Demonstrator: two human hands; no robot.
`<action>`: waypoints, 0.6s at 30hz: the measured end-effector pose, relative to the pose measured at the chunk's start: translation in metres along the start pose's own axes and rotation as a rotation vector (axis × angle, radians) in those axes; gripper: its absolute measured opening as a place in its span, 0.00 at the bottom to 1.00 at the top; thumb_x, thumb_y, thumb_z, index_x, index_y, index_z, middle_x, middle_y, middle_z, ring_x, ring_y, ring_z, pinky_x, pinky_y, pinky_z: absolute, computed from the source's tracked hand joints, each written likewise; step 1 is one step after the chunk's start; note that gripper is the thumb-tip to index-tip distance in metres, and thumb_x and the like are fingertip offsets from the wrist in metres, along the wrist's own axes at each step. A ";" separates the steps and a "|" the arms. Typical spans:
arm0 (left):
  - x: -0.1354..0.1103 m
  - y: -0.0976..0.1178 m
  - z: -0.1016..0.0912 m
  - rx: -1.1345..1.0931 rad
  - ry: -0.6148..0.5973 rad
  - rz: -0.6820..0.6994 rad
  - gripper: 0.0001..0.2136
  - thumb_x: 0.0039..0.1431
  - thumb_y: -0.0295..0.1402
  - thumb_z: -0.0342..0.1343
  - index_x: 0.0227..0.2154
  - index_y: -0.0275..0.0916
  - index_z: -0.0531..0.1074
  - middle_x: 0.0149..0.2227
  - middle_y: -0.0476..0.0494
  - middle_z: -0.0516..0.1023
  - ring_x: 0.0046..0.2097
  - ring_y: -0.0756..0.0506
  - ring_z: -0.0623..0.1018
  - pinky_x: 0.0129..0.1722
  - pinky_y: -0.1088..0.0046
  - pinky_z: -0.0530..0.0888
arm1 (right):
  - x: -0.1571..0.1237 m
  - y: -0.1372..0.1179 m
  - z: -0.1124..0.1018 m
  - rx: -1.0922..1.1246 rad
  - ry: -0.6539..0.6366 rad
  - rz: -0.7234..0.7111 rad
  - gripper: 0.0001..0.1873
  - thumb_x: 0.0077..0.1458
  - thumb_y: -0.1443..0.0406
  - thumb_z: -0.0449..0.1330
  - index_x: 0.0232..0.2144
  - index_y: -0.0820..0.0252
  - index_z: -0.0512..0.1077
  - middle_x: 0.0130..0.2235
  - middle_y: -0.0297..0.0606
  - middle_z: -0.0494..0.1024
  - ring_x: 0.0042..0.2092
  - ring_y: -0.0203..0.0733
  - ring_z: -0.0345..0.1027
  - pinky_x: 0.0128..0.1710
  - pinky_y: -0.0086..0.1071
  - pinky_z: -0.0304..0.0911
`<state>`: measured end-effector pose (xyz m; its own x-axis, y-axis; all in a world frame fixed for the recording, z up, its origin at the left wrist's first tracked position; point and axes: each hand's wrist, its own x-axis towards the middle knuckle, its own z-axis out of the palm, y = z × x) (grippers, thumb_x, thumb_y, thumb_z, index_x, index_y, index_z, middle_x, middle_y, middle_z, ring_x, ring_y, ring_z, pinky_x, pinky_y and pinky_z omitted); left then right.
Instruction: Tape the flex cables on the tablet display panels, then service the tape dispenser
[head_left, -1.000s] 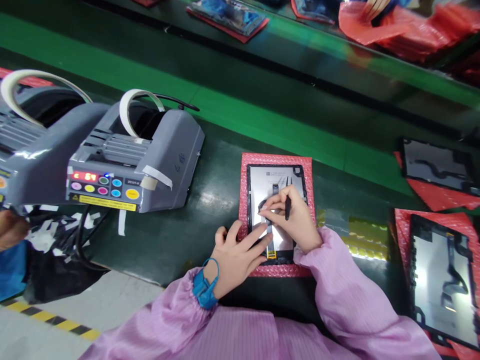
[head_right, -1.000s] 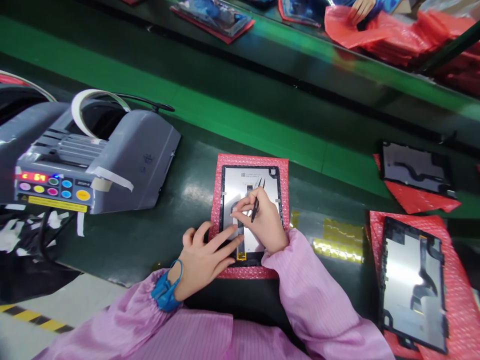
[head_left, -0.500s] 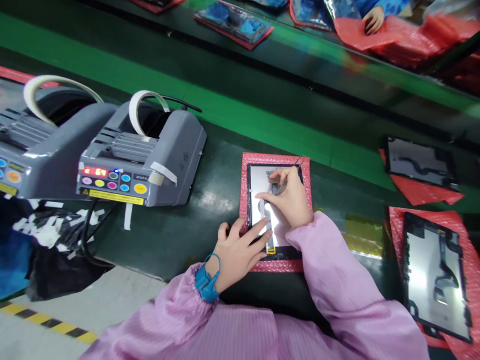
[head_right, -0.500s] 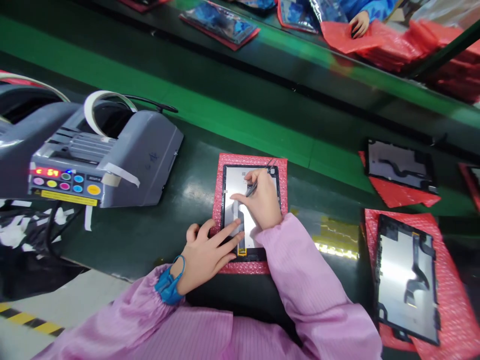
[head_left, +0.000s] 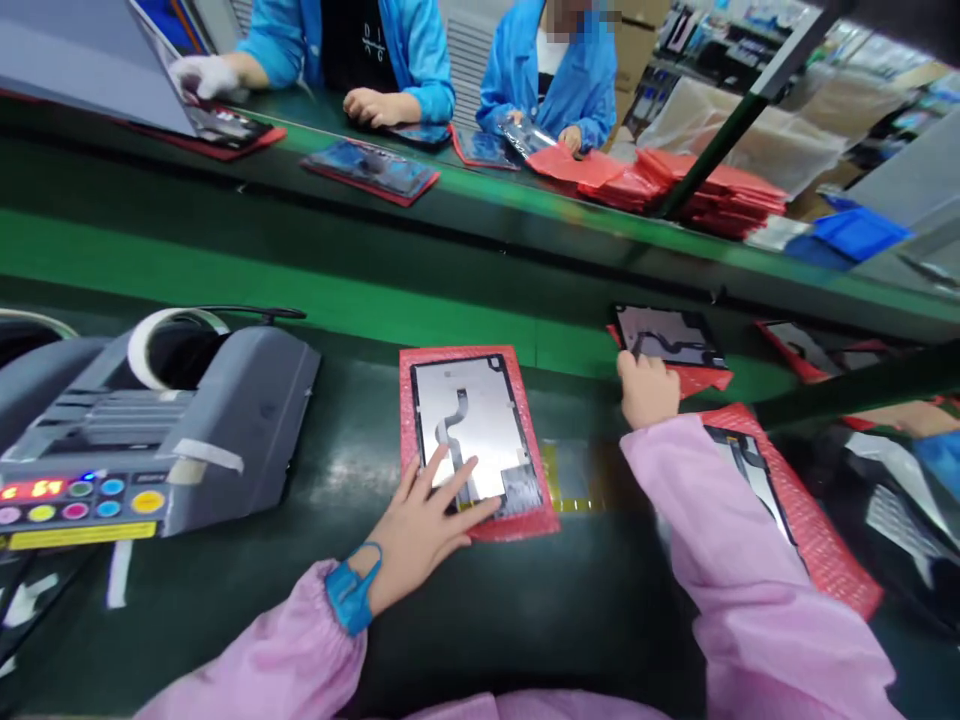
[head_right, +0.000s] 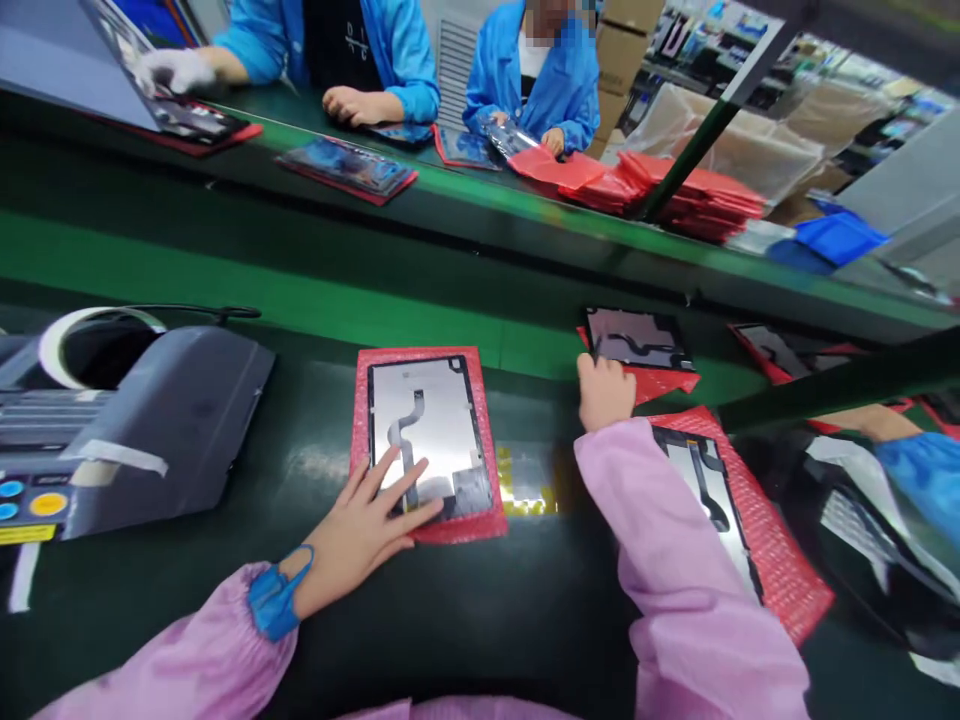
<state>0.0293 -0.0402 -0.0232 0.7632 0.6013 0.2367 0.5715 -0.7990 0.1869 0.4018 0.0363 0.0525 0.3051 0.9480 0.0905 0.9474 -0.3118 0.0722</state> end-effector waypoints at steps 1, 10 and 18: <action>0.015 -0.008 -0.001 0.001 -0.002 -0.044 0.26 0.66 0.38 0.59 0.65 0.62 0.65 0.72 0.42 0.59 0.72 0.24 0.53 0.63 0.38 0.64 | 0.009 0.012 0.000 -0.049 -0.014 0.037 0.19 0.58 0.79 0.47 0.47 0.64 0.68 0.48 0.61 0.75 0.51 0.57 0.66 0.44 0.43 0.55; 0.177 -0.039 -0.049 -0.294 0.195 -0.317 0.20 0.67 0.39 0.59 0.59 0.39 0.69 0.61 0.36 0.71 0.57 0.37 0.75 0.55 0.50 0.75 | 0.054 0.036 0.003 -0.156 -0.115 -0.028 0.12 0.59 0.75 0.56 0.45 0.64 0.72 0.34 0.49 0.79 0.35 0.43 0.71 0.33 0.34 0.49; 0.180 0.037 -0.048 -0.458 0.138 -0.205 0.17 0.68 0.39 0.58 0.55 0.39 0.71 0.56 0.37 0.74 0.52 0.41 0.78 0.51 0.56 0.78 | 0.024 -0.033 -0.054 0.074 0.223 -0.082 0.09 0.66 0.64 0.52 0.43 0.59 0.71 0.36 0.44 0.80 0.36 0.46 0.74 0.29 0.33 0.48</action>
<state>0.1733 0.0395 0.0724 0.5850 0.7650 0.2694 0.4910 -0.5984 0.6331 0.3721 0.0656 0.1056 0.2062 0.9297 0.3051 0.9751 -0.2214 0.0158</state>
